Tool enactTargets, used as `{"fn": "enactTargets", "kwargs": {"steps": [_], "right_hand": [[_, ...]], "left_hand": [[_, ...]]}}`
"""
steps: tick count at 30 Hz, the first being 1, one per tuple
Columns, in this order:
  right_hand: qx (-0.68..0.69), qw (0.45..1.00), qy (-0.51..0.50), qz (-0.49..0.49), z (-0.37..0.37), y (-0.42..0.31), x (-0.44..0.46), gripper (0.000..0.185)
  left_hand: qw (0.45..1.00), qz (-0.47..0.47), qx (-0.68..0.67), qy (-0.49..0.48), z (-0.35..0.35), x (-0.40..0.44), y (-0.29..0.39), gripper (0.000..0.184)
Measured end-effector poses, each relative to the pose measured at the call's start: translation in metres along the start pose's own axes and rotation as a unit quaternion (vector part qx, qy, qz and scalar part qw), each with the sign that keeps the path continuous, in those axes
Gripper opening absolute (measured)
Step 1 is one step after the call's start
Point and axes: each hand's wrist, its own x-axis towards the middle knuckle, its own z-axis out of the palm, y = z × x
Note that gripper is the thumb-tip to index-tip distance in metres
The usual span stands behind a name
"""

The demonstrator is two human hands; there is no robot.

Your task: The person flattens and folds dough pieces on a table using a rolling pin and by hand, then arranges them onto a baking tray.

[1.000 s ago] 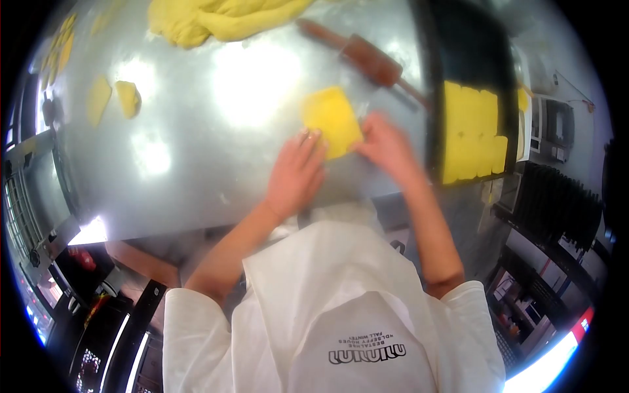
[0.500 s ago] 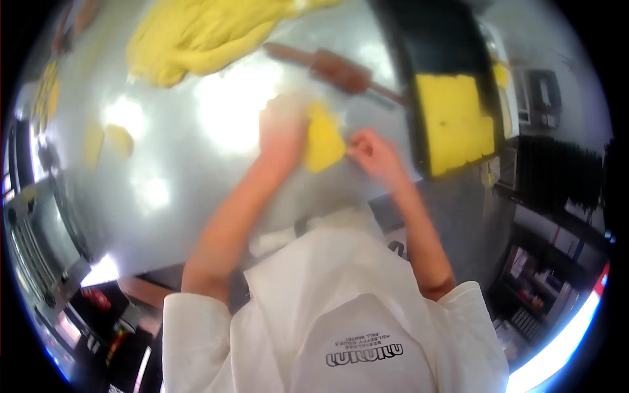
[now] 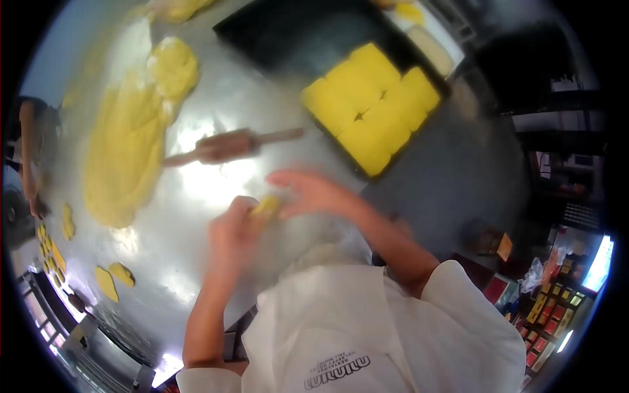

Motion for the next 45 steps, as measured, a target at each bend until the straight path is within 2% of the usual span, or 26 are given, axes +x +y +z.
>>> {"fn": "enactTargets", "kwargs": {"steps": [1,2,4,5,6,7,8,9,11,13,17,19,21,23,30,36,42,45], "right_hand": [[0.016,0.999,-0.047,0.002,-0.012,-0.006,-0.002,0.06],[0.049,0.994,-0.084,0.04,-0.025,-0.019,-0.003,0.052],[0.122,0.988,-0.069,0.064,-0.05,-0.013,-0.004,0.045],[0.159,0.983,-0.062,0.075,-0.06,-0.009,-0.005,0.041],[0.16,0.985,0.011,0.059,-0.07,-0.009,-0.008,0.029],[0.134,0.99,0.037,0.036,-0.089,-0.007,-0.011,0.027],[0.225,0.969,0.082,0.058,-0.103,-0.007,-0.013,0.026],[0.314,0.938,0.126,0.08,-0.118,-0.008,-0.016,0.025],[0.268,0.934,0.221,0.085,-0.165,-0.018,-0.024,0.025],[0.216,0.932,0.28,0.085,-0.217,-0.013,-0.028,0.025],[0.109,0.932,0.338,0.075,-0.325,0.012,-0.029,0.025],[0.057,0.923,0.368,0.094,-0.359,0.004,-0.025,0.024],[0.066,0.914,0.391,0.083,-0.387,0.015,-0.017,0.024],[0.038,0.918,0.379,0.108,-0.412,0.022,-0.011,0.024],[0.006,0.908,0.38,0.174,-0.435,0.034,0.003,0.025],[-0.034,0.903,0.403,0.144,-0.432,0.042,0.005,0.026],[-0.037,0.896,0.419,0.144,-0.428,0.046,0.005,0.029],[-0.028,0.892,0.43,0.14,-0.426,0.047,0.004,0.027]], "left_hand": [[1.0,0.017,-0.013,-0.001,-0.004,0.007,0.019,0.017],[0.999,0.033,-0.026,-0.002,-0.006,0.015,0.038,0.018],[0.997,0.063,-0.041,0.001,-0.007,0.038,0.067,0.018],[0.996,0.048,-0.07,-0.015,-0.007,0.053,0.078,0.017],[0.992,0.029,-0.125,-0.016,0.0,0.074,0.084,0.015],[0.983,0.007,-0.18,-0.017,0.008,0.096,0.091,0.013],[0.975,0.004,-0.22,-0.025,0.015,0.119,0.11,0.013],[0.979,0.019,-0.2,-0.031,0.026,0.145,0.114,0.013],[0.964,0.04,-0.253,-0.065,0.053,0.197,0.134,0.025],[0.971,0.023,-0.229,-0.064,0.087,0.246,0.156,0.028],[0.963,0.158,-0.202,-0.078,0.164,0.351,0.181,0.027],[0.962,0.127,-0.222,-0.097,0.193,0.388,0.204,0.026],[0.96,0.108,-0.235,-0.109,0.216,0.422,0.215,0.026],[0.959,0.098,-0.24,-0.116,0.239,0.45,0.217,0.025],[0.963,0.065,-0.232,-0.122,0.27,0.481,0.209,0.022],[0.978,0.047,-0.175,-0.101,0.275,0.486,0.212,0.02],[0.957,0.059,-0.265,-0.104,0.286,0.495,0.2,0.023],[0.93,0.07,-0.328,-0.152,0.28,0.494,0.202,0.024]]}}
